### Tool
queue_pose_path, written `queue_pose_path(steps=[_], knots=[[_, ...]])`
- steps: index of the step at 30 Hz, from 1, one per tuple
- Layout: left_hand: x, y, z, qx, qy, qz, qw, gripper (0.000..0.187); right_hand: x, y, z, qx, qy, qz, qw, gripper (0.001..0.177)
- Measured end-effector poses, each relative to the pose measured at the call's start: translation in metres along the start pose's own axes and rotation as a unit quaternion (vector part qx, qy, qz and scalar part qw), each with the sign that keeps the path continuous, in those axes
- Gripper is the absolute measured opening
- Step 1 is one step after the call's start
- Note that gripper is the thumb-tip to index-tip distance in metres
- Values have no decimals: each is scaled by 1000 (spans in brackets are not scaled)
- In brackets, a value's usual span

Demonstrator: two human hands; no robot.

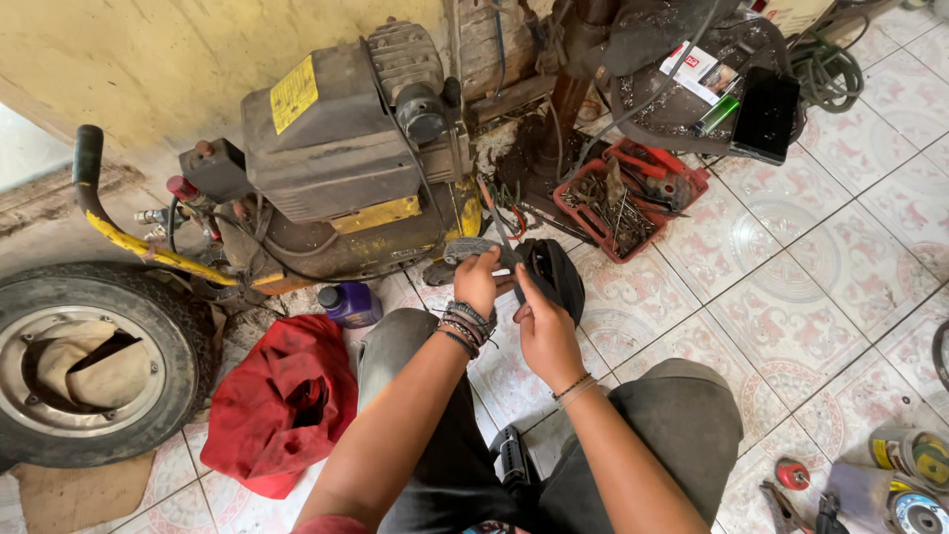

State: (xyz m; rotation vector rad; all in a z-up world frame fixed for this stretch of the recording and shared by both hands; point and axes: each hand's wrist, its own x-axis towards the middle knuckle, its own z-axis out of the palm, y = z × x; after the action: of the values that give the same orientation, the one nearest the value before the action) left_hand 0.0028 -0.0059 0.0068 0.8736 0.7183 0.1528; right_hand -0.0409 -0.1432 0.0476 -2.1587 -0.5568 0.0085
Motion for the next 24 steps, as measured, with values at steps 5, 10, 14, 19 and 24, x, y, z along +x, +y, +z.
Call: queue_pose_path(steps=[5, 10, 14, 19, 24], knots=[[-8, 2, 6, 17, -9, -2, 1000, 38, 1, 1, -2, 6, 4, 6, 1000, 64], [-13, 5, 6, 41, -15, 10, 999, 38, -2, 1, 1, -9, 6, 12, 1000, 66], [-13, 3, 6, 32, -13, -8, 999, 39, -5, -1, -1, -11, 10, 25, 1000, 67], [4, -14, 3, 53, -15, -32, 998, 44, -3, -1, -3, -18, 18, 45, 999, 66], [9, -23, 2, 48, 10, -41, 998, 47, -6, -5, 1, -25, 12, 52, 998, 67]])
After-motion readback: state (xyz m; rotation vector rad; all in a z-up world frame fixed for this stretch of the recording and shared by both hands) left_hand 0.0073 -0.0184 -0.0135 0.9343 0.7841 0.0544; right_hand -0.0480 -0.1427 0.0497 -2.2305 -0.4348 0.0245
